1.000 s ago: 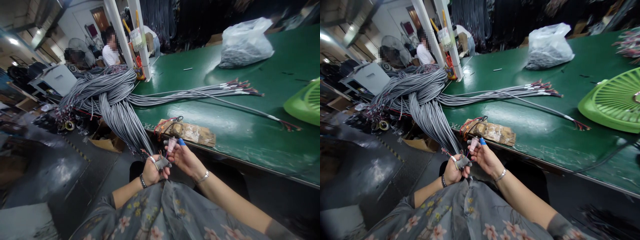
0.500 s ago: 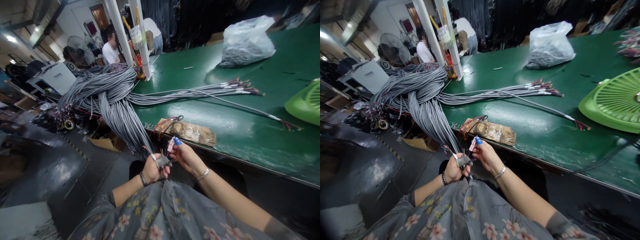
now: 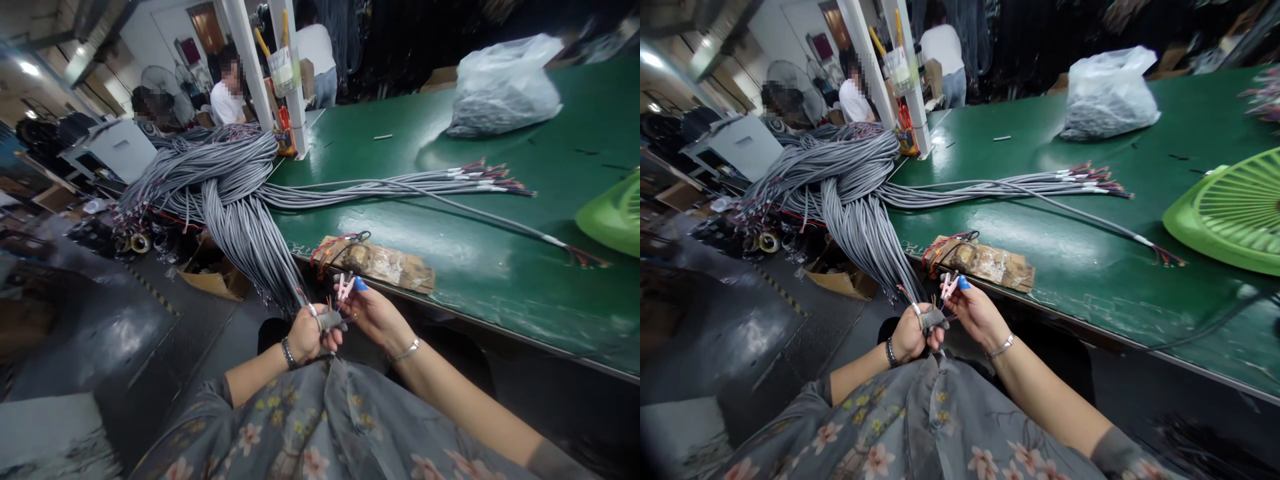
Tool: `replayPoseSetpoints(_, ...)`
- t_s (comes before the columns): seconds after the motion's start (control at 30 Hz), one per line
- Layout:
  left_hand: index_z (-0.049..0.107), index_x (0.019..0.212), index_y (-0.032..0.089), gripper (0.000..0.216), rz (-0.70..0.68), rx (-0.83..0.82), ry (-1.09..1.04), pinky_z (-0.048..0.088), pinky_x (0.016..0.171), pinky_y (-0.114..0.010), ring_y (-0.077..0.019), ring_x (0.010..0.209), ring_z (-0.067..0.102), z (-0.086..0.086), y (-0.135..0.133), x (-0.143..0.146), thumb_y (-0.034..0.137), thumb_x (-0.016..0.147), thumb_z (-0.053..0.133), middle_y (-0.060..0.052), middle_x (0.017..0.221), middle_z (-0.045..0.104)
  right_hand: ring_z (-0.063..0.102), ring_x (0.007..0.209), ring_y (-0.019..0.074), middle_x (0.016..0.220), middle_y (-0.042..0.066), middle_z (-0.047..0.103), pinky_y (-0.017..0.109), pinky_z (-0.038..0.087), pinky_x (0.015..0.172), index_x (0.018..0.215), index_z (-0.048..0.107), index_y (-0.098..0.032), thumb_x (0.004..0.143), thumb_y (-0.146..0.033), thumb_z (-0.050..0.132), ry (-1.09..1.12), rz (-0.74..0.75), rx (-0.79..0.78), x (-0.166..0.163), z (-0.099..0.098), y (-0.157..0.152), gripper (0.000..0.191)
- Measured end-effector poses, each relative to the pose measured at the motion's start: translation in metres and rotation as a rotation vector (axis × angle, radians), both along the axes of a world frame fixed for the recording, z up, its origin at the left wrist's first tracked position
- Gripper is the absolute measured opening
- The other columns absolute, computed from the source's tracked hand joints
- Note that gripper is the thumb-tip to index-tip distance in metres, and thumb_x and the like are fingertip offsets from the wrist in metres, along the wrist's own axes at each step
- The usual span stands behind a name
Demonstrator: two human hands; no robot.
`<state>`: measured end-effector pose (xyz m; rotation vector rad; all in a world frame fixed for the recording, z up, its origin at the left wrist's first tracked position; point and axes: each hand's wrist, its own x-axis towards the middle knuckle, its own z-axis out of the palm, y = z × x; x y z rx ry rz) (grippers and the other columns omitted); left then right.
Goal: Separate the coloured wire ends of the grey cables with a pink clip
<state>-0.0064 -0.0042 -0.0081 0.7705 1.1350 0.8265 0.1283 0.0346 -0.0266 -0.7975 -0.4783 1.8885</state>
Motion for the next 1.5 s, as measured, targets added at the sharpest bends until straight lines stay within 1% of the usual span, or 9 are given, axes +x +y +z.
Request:
replayPoseSetpoints(0.13,0.054,0.054,0.014,0.041,-0.002,-0.006,0.021,0.025,0.03,-0.019,-0.0083,0.027,0.044,0.002,0.001,0.0,0.051,0.055,0.072,-0.003,0.04,0.055,0.062,0.067,0.0138,0.074,0.0,0.071,0.025,0.049,0.063,0.075,0.071,-0.024,0.071,-0.044,0.074,0.024,-0.011,-0.043,-0.002,0.002,-0.001,0.02)
replayPoseSetpoints(0.33,0.056,0.054,0.013,0.038,0.022,-0.025,-0.052,0.025,0.03,-0.019,-0.0085,0.026,0.043,0.005,0.002,-0.003,0.047,0.051,0.072,-0.003,0.039,0.055,0.06,0.067,0.0134,0.082,0.001,0.072,0.025,0.05,0.064,0.077,0.072,-0.025,0.071,-0.049,0.072,0.038,0.057,-0.027,-0.003,0.005,0.0,0.025)
replayPoseSetpoints(0.57,0.056,0.054,0.014,0.036,-0.066,-0.045,-0.029,0.026,0.029,-0.019,-0.0088,0.027,0.044,0.001,0.007,-0.002,0.046,0.053,0.072,-0.003,0.04,0.056,0.06,0.063,0.0153,0.074,0.001,0.071,0.029,0.052,0.065,0.073,0.072,-0.023,0.068,-0.05,0.075,0.022,0.055,-0.029,-0.005,0.005,0.003,0.027)
replayPoseSetpoints(0.7,0.057,0.055,0.013,0.037,-0.078,-0.058,-0.061,0.025,0.029,-0.019,-0.0085,0.027,0.044,0.004,0.008,-0.002,0.047,0.053,0.072,-0.003,0.04,0.056,0.058,0.06,0.0146,0.072,0.002,0.071,0.028,0.051,0.063,0.076,0.073,-0.021,0.064,-0.053,0.077,0.06,0.072,-0.018,-0.004,0.001,0.003,0.034)
replayPoseSetpoints(0.9,0.057,0.053,0.012,0.035,-0.067,-0.082,-0.117,0.024,0.027,-0.018,-0.0088,0.026,0.044,0.008,0.008,-0.002,0.044,0.051,0.072,-0.003,0.04,0.056,0.062,0.068,0.0178,0.074,0.002,0.072,0.031,0.051,0.07,0.079,0.072,-0.022,0.067,-0.052,0.075,0.077,0.078,-0.017,0.001,-0.01,0.005,0.033)
replayPoseSetpoints(1.03,0.057,0.054,0.013,0.034,-0.073,-0.104,-0.142,0.025,0.027,-0.018,-0.0091,0.026,0.044,0.008,0.007,-0.002,0.042,0.051,0.073,-0.003,0.041,0.057,0.061,0.07,0.0181,0.074,0.002,0.071,0.032,0.051,0.073,0.08,0.072,-0.024,0.067,-0.052,0.075,0.052,0.095,-0.027,0.002,-0.01,0.005,0.031)
replayPoseSetpoints(1.1,0.057,0.055,0.012,0.034,-0.08,-0.101,-0.142,0.025,0.027,-0.018,-0.009,0.026,0.044,0.008,0.007,-0.002,0.042,0.052,0.073,-0.003,0.041,0.057,0.06,0.07,0.0174,0.076,0.001,0.071,0.031,0.05,0.072,0.08,0.072,-0.024,0.066,-0.051,0.076,0.04,0.081,-0.034,0.001,-0.008,0.004,0.031)
replayPoseSetpoints(1.27,0.056,0.055,0.013,0.04,-0.075,-0.096,-0.135,0.027,0.027,-0.019,-0.0092,0.026,0.045,0.01,0.007,-0.002,0.047,0.051,0.075,-0.002,0.041,0.057,0.057,0.068,0.0166,0.067,0.0,0.066,0.03,0.049,0.071,0.079,0.071,-0.024,0.07,-0.05,0.073,0.046,0.103,-0.041,0.0,-0.004,0.002,0.028)
replayPoseSetpoints(1.5,0.056,0.055,0.013,0.046,-0.076,-0.048,-0.098,0.028,0.028,-0.019,-0.0085,0.027,0.045,0.007,0.002,-0.002,0.054,0.052,0.075,-0.002,0.041,0.056,0.058,0.075,0.0188,0.08,0.002,0.068,0.032,0.048,0.071,0.081,0.07,-0.026,0.068,-0.059,0.07,0.045,0.123,-0.03,0.003,0.0,-0.003,0.036)
